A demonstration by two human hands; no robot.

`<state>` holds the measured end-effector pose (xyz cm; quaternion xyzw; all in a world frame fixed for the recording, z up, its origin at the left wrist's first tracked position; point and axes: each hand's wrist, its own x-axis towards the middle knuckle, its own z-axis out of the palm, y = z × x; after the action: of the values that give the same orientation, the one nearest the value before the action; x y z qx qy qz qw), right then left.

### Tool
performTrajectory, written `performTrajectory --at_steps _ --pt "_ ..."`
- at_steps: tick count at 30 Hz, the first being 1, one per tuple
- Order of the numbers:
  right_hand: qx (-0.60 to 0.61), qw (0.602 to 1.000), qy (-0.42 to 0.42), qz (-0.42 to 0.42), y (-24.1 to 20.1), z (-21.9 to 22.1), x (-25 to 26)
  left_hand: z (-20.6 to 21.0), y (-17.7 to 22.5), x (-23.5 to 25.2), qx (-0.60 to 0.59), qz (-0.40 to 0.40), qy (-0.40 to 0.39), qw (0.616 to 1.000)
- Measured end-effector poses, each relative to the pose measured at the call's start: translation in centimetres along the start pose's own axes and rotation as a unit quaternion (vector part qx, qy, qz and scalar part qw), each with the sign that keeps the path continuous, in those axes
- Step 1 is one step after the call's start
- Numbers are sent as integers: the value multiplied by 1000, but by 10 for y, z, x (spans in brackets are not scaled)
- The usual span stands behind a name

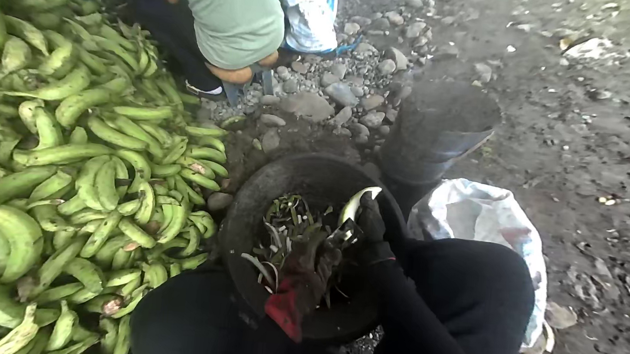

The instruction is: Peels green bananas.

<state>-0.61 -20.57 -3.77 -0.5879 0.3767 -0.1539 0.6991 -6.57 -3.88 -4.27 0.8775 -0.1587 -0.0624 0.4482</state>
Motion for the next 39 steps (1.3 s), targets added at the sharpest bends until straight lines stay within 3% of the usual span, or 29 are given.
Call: performTrajectory --at_steps 2,4,6,8,10,12,14,16,19,22,26,29,32,36,38,39 --pt "-15 998 58 -4 -12 5 -2 0 2 -2 10 -6 14 1000" --pt "-18 999 44 -10 -7 8 -3 2 -3 4 17 -26 23 999" --pt "-27 998 -58 -6 8 4 -8 2 -9 16 27 -54 19 998" --pt "-22 975 -218 25 25 -6 -14 -3 -16 29 44 -84 12 995" --pt "-51 918 -390 59 36 -19 -15 -10 -27 42 54 -109 3 993" --pt "-170 864 -469 74 30 -26 -18 -15 -37 51 76 -123 -5 989" --pt "-209 859 -461 78 25 -26 -24 -15 -42 54 80 -136 -5 987" --pt "-158 906 -387 73 29 -24 -20 -15 -34 50 53 -125 -6 991" --pt "-15 969 -219 110 23 -12 -8 -5 -23 32 41 -11 19 999" --pt "126 973 -128 148 8 -3 5 3 -18 13 76 98 50 991" --pt "130 979 -80 134 4 5 13 1 -9 8 118 85 75 986" --pt "21 993 -97 65 12 8 3 -2 -7 15 120 27 54 991" --pt "-15 977 -211 -2 24 7 -15 -2 -17 31 60 -32 56 996" --pt "-206 880 -428 -26 26 -14 -23 -13 -36 48 49 -125 5 991" --pt "-247 841 -481 10 22 -18 -23 -16 -39 51 50 -169 -14 984" --pt "-237 850 -470 27 22 -20 -22 -15 -37 50 41 -170 -13 985"
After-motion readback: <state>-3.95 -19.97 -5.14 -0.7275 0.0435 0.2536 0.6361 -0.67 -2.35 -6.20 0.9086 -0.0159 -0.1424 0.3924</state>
